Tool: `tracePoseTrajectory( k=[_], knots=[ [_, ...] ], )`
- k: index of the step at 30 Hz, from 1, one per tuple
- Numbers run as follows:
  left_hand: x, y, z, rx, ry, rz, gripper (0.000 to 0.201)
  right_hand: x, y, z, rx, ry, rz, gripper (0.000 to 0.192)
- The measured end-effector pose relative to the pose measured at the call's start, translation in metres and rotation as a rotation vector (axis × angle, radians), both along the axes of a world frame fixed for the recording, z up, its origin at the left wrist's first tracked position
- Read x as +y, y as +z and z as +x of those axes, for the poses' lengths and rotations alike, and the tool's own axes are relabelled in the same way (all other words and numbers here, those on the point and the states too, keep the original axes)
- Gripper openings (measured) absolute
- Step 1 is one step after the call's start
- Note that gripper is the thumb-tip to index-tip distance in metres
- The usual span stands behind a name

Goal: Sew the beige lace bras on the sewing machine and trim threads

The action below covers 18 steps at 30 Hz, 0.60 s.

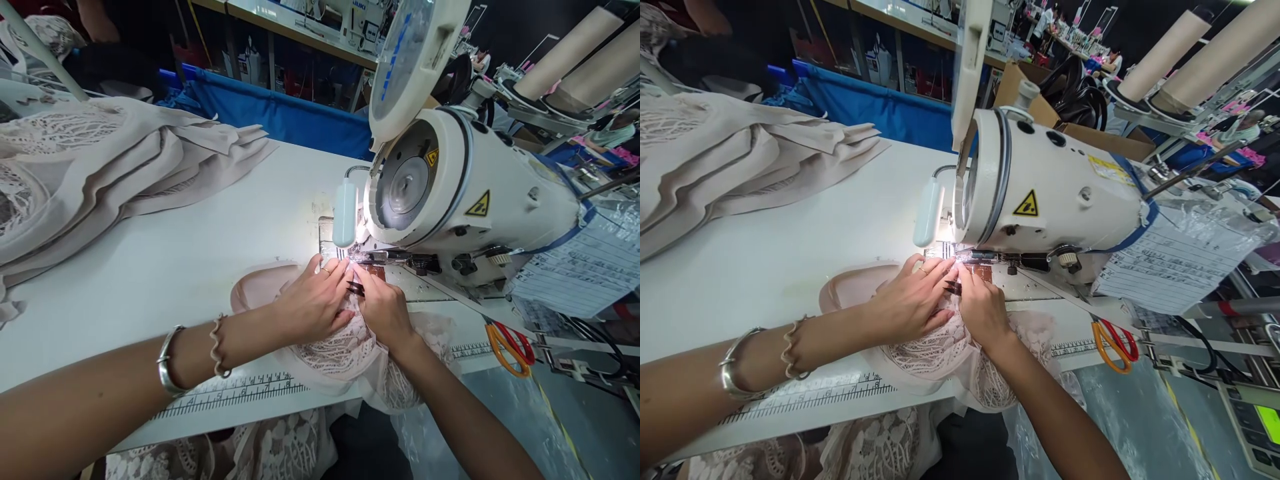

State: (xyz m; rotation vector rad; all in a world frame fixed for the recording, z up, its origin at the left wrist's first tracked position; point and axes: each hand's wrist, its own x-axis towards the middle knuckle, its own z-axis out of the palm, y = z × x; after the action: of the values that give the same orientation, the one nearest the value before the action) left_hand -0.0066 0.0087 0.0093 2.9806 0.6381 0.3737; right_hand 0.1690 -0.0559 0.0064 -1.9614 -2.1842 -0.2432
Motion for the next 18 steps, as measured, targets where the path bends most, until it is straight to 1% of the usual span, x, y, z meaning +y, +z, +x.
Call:
tracePoseTrajectory(
  k=[2, 4, 6, 8, 10, 13, 15, 18],
  knots=[
    [0.0, -0.001, 0.0, -0.015, 0.006, 0.017, 0.064, 0.001, 0.003, 0.0, 0.033, -0.009, -0.022, 0.044],
    [-0.001, -0.001, -0.001, -0.028, 0.001, 0.07, 0.062, 0.003, 0.006, 0.001, 0.066, -0.06, -0.07, 0.04],
    [-0.004, 0.0, -0.002, -0.002, -0.063, 0.141, 0.049, 0.002, 0.009, 0.005, 0.105, -0.133, -0.105, 0.032],
    [-0.009, 0.003, -0.003, 0.039, -0.154, 0.168, 0.038, 0.0, 0.011, 0.009, 0.164, -0.145, -0.083, 0.024],
    [-0.013, 0.005, -0.004, 0.052, -0.193, 0.136, 0.037, -0.003, 0.013, 0.014, 0.216, -0.062, -0.028, 0.028],
    [-0.012, 0.007, -0.006, 0.048, -0.192, 0.091, 0.041, -0.008, 0.016, 0.019, 0.219, 0.092, 0.018, 0.048],
    [-0.006, 0.007, -0.007, 0.049, -0.215, 0.084, 0.039, -0.008, 0.017, 0.019, 0.186, 0.129, 0.019, 0.056],
    [0.006, 0.007, -0.009, 0.015, -0.232, 0.041, 0.034, -0.004, 0.017, 0.017, 0.152, 0.128, 0.008, 0.059]
  ],
)
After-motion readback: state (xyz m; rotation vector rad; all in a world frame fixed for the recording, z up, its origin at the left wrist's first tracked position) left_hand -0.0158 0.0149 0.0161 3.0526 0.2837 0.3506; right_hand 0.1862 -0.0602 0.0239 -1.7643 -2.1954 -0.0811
